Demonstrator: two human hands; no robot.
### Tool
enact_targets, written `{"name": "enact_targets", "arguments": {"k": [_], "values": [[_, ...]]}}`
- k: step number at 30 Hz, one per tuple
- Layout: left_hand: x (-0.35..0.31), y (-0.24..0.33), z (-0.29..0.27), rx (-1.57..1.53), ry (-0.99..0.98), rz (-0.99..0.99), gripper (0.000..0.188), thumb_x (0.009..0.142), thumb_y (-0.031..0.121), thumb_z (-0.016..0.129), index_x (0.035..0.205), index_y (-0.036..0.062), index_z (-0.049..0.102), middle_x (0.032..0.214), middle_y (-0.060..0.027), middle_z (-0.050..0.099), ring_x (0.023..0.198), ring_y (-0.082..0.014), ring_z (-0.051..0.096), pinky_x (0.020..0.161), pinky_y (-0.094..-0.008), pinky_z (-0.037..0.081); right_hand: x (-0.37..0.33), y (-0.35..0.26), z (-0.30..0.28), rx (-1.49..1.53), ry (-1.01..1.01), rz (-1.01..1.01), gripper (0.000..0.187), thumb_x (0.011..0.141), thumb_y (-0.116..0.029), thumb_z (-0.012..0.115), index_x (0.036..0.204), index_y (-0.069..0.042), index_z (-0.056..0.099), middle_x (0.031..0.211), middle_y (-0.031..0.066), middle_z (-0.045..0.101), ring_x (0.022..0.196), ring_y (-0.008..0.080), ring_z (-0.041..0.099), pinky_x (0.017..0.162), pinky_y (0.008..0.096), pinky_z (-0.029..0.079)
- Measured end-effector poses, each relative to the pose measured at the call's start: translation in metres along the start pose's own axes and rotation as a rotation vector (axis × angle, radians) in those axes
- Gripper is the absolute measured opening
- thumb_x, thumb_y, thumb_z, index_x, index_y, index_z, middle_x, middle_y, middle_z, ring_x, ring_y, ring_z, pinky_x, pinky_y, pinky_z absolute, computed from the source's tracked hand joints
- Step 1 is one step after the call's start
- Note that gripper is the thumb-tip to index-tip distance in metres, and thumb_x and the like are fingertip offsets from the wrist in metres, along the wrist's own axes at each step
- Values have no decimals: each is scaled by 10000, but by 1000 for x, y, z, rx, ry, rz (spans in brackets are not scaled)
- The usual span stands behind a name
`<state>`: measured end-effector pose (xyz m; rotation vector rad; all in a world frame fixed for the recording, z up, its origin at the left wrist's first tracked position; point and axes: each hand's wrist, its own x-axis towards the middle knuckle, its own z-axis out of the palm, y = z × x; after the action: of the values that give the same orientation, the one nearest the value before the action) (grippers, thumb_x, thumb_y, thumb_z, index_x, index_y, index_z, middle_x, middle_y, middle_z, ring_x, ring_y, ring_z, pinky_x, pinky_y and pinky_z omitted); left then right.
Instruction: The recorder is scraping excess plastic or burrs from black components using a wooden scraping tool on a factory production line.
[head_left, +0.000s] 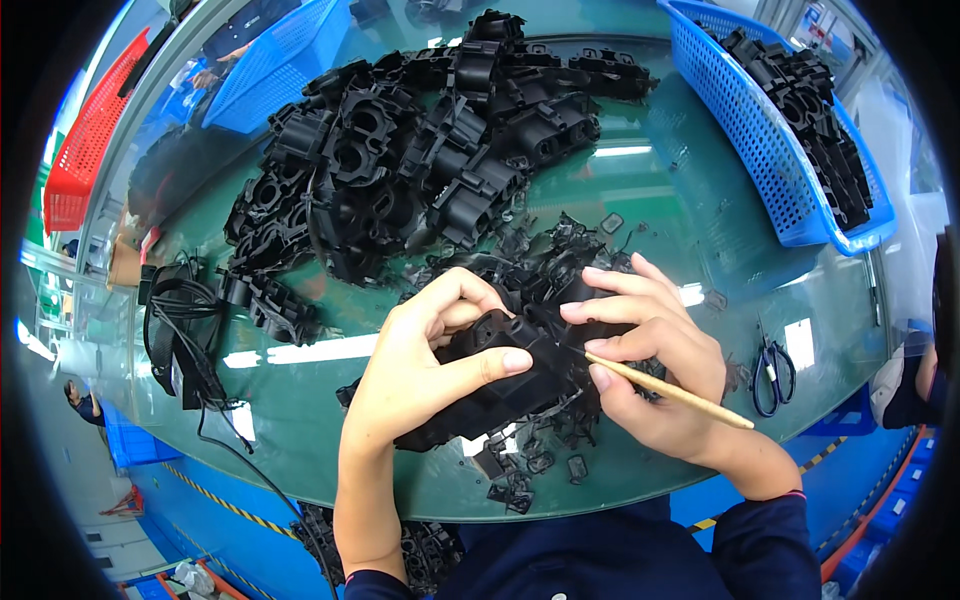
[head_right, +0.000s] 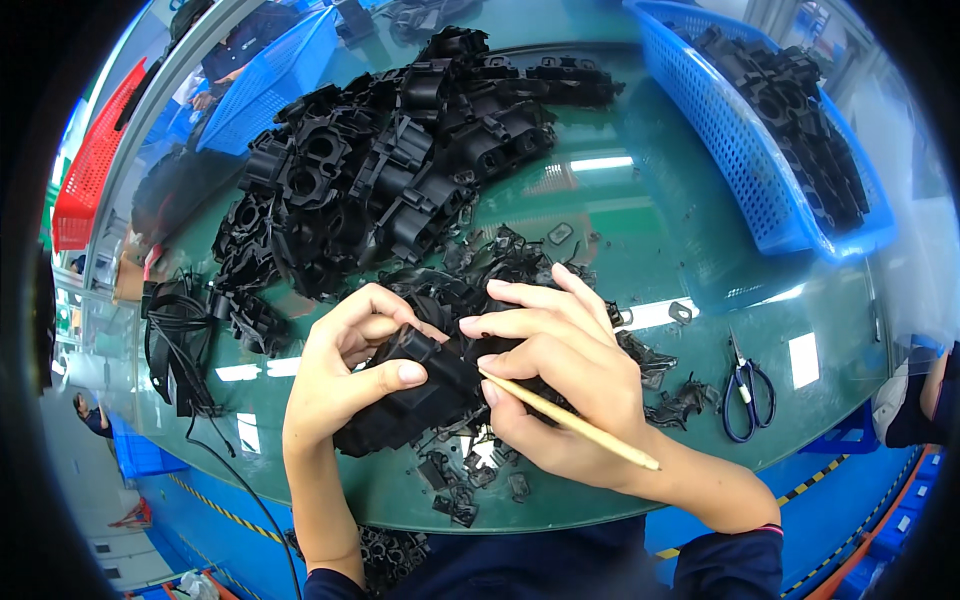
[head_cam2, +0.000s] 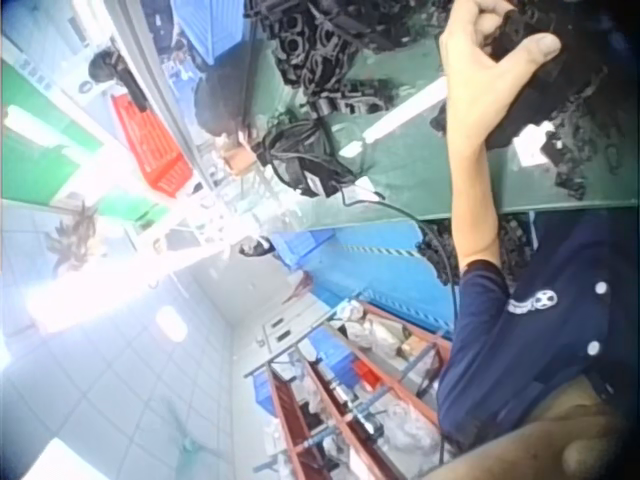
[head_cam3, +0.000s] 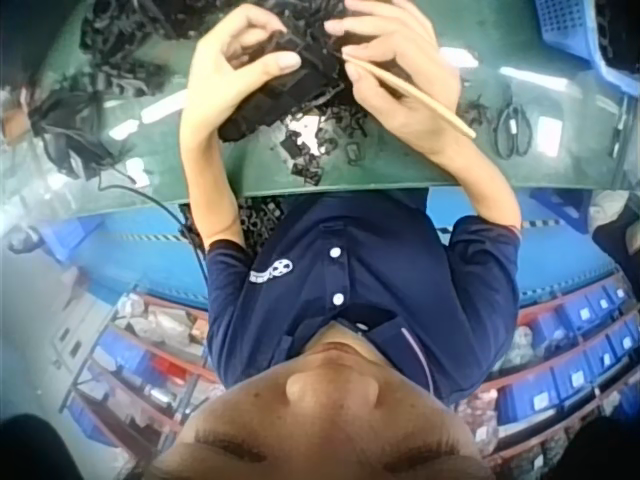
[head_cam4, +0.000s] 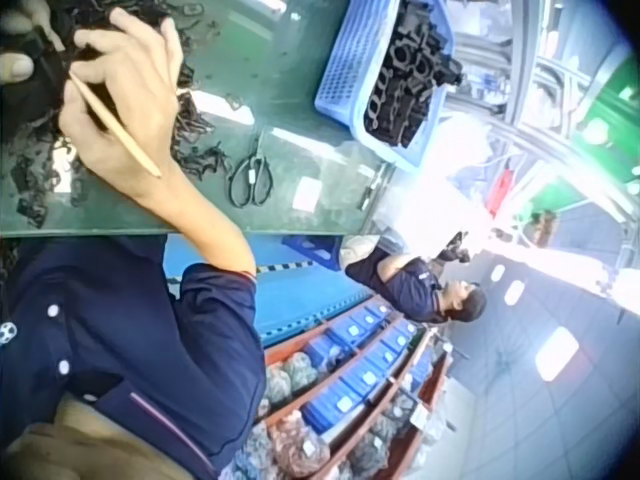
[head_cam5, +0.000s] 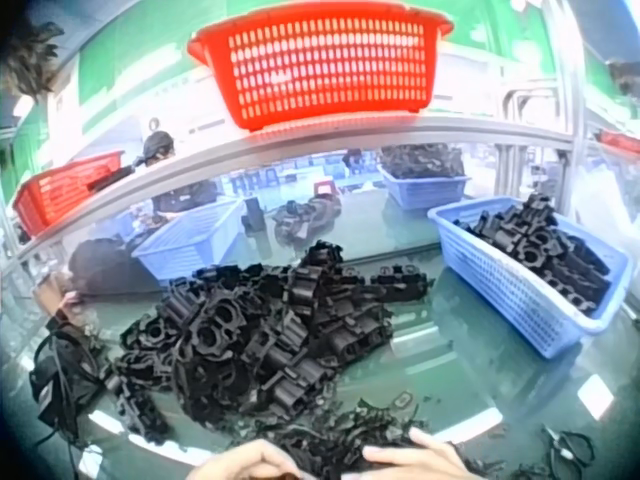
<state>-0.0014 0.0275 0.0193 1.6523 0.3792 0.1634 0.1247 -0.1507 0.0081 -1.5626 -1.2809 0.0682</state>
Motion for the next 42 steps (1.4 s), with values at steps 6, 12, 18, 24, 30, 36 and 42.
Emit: {"name": "enact_targets", "arguments": {"k": [6, 12, 18, 24, 30, 36, 42], "values": [[-1, -1, 0, 0, 3, 3, 344, 699, 120, 769, 908, 26, 513, 765, -36, 629, 743, -54, 526, 693, -215, 417, -3, 5, 3, -71, -55, -84, 124, 735, -43, 636, 821, -88, 559, 1041, 121, 647, 1127, 330, 539, 1030, 551, 266], [-2, 1, 1, 29, 13, 26, 355, 694, 128, 775, 910, 26, 513, 769, -46, 636, 745, -62, 541, 702, -222, 428, -2, 2, 6, -74, 2, -84, 143, 656, -11, 676, 744, -63, 576, 994, 93, 652, 1067, 307, 570, 990, 547, 308], [-2, -1, 4, 108, 33, 84, 367, 681, 136, 783, 906, 27, 515, 774, -66, 653, 748, -74, 569, 709, -233, 444, -6, 3, 12, -221, -25, -153, 138, 710, -28, 640, 799, -72, 544, 1026, 127, 638, 1083, 352, 553, 996, 581, 290], [-2, 4, 2, 143, 2, 28, 396, 666, 102, 782, 920, 28, 487, 884, -105, 653, 853, -124, 598, 787, -256, 446, -3, 8, 14, -354, -19, -286, 131, 679, -14, 648, 774, -9, 557, 970, 138, 613, 1019, 363, 569, 926, 569, 397], [0, -1, 1, 64, 8, 84, 377, 678, 108, 784, 924, 35, 507, 875, -98, 670, 814, -99, 594, 752, -247, 456, 0, 15, 14, -444, 77, -412, 125, 677, 17, 634, 732, 54, 528, 865, 171, 583, 903, 376, 595, 826, 511, 520], [-3, 4, -12, -147, -12, 108, 539, 626, 233, 830, 979, 27, 477, 1008, -253, 625, 962, -297, 631, 860, -363, 490, 12, 17, -3, -390, 163, -290, 189, 646, 104, 634, 799, 57, 534, 837, 168, 595, 841, 364, 608, 757, 407, 523], [3, -7, -38, -396, -17, 295, 549, 638, 262, 814, 996, 12, 480, 993, -208, 641, 991, -307, 620, 939, -449, 444, 16, 16, -12, -361, 191, -240, 207, 627, 116, 642, 789, 37, 540, 841, 156, 615, 863, 340, 621, 752, 375, 516]]}}
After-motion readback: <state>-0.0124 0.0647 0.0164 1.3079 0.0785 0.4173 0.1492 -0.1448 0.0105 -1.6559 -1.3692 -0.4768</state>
